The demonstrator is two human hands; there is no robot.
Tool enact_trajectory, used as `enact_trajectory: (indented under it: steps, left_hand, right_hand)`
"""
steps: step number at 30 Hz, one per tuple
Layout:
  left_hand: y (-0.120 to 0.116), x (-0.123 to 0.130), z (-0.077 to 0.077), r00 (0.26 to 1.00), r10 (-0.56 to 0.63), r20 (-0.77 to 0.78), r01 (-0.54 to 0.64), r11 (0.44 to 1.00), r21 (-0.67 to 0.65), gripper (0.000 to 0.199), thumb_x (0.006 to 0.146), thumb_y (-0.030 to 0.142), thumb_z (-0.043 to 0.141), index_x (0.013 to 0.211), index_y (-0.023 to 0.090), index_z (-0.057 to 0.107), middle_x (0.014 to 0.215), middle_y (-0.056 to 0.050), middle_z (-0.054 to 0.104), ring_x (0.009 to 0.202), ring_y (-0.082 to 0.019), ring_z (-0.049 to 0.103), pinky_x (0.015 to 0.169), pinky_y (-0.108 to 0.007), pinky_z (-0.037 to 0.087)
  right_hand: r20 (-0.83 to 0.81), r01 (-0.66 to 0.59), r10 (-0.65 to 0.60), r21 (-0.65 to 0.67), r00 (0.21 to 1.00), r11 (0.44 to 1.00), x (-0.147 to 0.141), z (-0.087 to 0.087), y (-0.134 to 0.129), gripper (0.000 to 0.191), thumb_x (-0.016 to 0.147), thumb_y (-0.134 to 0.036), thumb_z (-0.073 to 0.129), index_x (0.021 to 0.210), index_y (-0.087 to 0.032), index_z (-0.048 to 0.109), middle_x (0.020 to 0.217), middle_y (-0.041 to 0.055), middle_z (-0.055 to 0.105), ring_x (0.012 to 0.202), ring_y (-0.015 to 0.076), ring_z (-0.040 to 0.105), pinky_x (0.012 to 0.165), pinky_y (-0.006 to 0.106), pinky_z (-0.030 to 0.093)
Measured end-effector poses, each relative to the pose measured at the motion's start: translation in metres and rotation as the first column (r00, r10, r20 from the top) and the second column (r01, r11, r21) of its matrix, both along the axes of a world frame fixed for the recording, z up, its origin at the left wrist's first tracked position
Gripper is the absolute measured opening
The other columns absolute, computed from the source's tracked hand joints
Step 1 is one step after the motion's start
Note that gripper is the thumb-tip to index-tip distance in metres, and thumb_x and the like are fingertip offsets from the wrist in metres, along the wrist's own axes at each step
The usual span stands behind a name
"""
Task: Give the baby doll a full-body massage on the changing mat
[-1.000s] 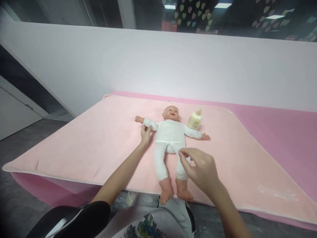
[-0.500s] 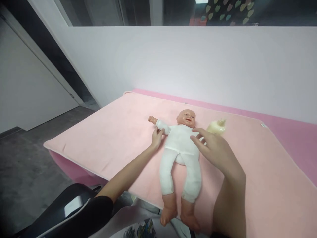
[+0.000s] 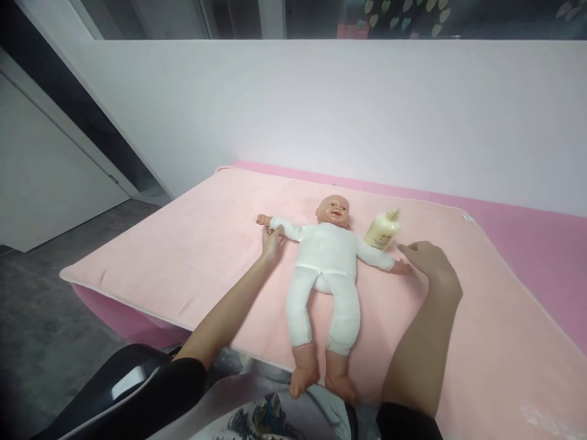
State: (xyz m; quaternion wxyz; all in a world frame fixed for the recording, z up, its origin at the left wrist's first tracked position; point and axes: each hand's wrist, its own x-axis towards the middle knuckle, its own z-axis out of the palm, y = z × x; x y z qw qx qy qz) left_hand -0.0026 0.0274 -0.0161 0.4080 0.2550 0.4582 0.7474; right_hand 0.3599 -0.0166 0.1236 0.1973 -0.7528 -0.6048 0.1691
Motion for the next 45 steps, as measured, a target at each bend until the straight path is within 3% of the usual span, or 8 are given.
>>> enact_trajectory:
  steps: [2, 5, 9, 12, 20, 31, 37, 45]
  left_hand:
    - [0.006, -0.017, -0.001, 0.996, 0.085, 0.028, -0.085, 0.996, -0.003, 0.047, 0.075, 0.020, 0.064, 0.117, 0.023, 0.044, 0.116, -0.007, 0.057, 0.102, -0.015, 0.060, 0.083, -0.027, 0.050]
    - [0.011, -0.038, -0.002, 0.993, 0.112, 0.026, -0.112, 0.994, 0.007, 0.039, 0.074, 0.024, 0.067, 0.110, 0.020, 0.051, 0.102, -0.005, 0.061, 0.096, -0.013, 0.062, 0.086, -0.026, 0.050]
    - [0.009, -0.044, 0.000, 0.992, 0.031, 0.120, -0.032, 0.999, 0.004, 0.046, 0.073, 0.028, 0.071, 0.116, 0.022, 0.055, 0.106, -0.006, 0.064, 0.094, -0.016, 0.063, 0.084, -0.029, 0.051]
    - [0.007, -0.040, 0.004, 0.988, 0.058, 0.146, -0.057, 0.998, -0.013, 0.050, 0.077, 0.031, 0.067, 0.125, 0.024, 0.053, 0.119, -0.008, 0.061, 0.100, -0.018, 0.063, 0.081, -0.030, 0.052]
    - [0.005, -0.037, 0.010, 0.970, 0.034, 0.242, -0.028, 0.999, -0.028, 0.042, 0.087, 0.041, 0.051, 0.125, 0.021, 0.054, 0.115, -0.011, 0.063, 0.096, -0.020, 0.065, 0.076, -0.030, 0.053]
    - [0.004, -0.033, 0.013, 0.968, 0.046, 0.246, -0.033, 0.998, -0.059, 0.024, 0.090, 0.033, 0.047, 0.098, 0.015, 0.061, 0.092, -0.008, 0.067, 0.079, -0.015, 0.066, 0.074, -0.028, 0.051]
    - [0.002, -0.032, 0.015, 0.960, 0.037, 0.277, -0.024, 0.998, -0.050, 0.024, 0.091, 0.033, 0.047, 0.097, 0.015, 0.062, 0.090, -0.008, 0.068, 0.082, -0.016, 0.066, 0.082, -0.032, 0.051]
    - [0.001, -0.032, 0.017, 0.942, 0.058, 0.330, -0.047, 0.998, -0.039, 0.020, 0.090, 0.032, 0.051, 0.092, 0.015, 0.062, 0.092, -0.009, 0.067, 0.092, -0.017, 0.065, 0.087, -0.033, 0.050]
  right_hand:
    - [-0.037, 0.039, -0.037, 0.052, 0.999, 0.998, 0.027, -0.014, 0.002, 0.032, 0.073, -0.049, 0.063, 0.066, -0.017, 0.063, 0.072, 0.0140, 0.062, 0.051, 0.0166, 0.055, 0.047, 0.031, 0.036]
    - [-0.238, -0.071, 0.096, 0.111, 0.967, 0.991, 0.056, -0.037, 0.004, 0.033, 0.073, -0.048, 0.066, 0.058, -0.019, 0.059, 0.058, 0.0092, 0.057, 0.042, 0.0137, 0.051, 0.041, 0.029, 0.035]
    - [-0.395, -0.090, 0.021, -0.156, 0.918, 0.984, 0.058, -0.053, 0.012, 0.033, 0.076, -0.049, 0.063, 0.074, -0.016, 0.064, 0.067, 0.0126, 0.063, 0.048, 0.0166, 0.058, 0.046, 0.028, 0.045]
    - [-0.260, 0.020, -0.103, -0.305, 0.960, 0.952, 0.044, -0.051, 0.020, 0.034, 0.075, -0.047, 0.064, 0.085, -0.014, 0.064, 0.084, 0.0146, 0.066, 0.055, 0.0184, 0.061, 0.055, 0.032, 0.050]
    - [-0.135, 0.046, -0.083, -0.256, 0.987, 0.966, 0.035, -0.042, 0.027, 0.022, 0.075, -0.032, 0.063, 0.086, -0.012, 0.066, 0.088, 0.0140, 0.066, 0.065, 0.0198, 0.062, 0.063, 0.032, 0.049]
    - [-0.519, -0.041, -0.015, -0.097, 0.854, 0.994, 0.025, -0.025, 0.011, 0.009, 0.073, -0.020, 0.066, 0.081, -0.017, 0.068, 0.095, 0.0080, 0.070, 0.088, 0.0219, 0.065, 0.083, 0.032, 0.054]
    - [-0.599, -0.082, 0.035, -0.051, 0.800, 0.995, 0.015, -0.013, 0.004, 0.011, 0.074, -0.023, 0.069, 0.082, -0.017, 0.066, 0.095, 0.0083, 0.068, 0.086, 0.0218, 0.065, 0.085, 0.036, 0.054]
    - [-0.593, -0.099, 0.033, -0.080, 0.805, 0.992, 0.023, -0.027, 0.014, 0.010, 0.074, -0.026, 0.067, 0.081, -0.021, 0.062, 0.090, 0.0066, 0.069, 0.080, 0.0214, 0.066, 0.077, 0.033, 0.055]
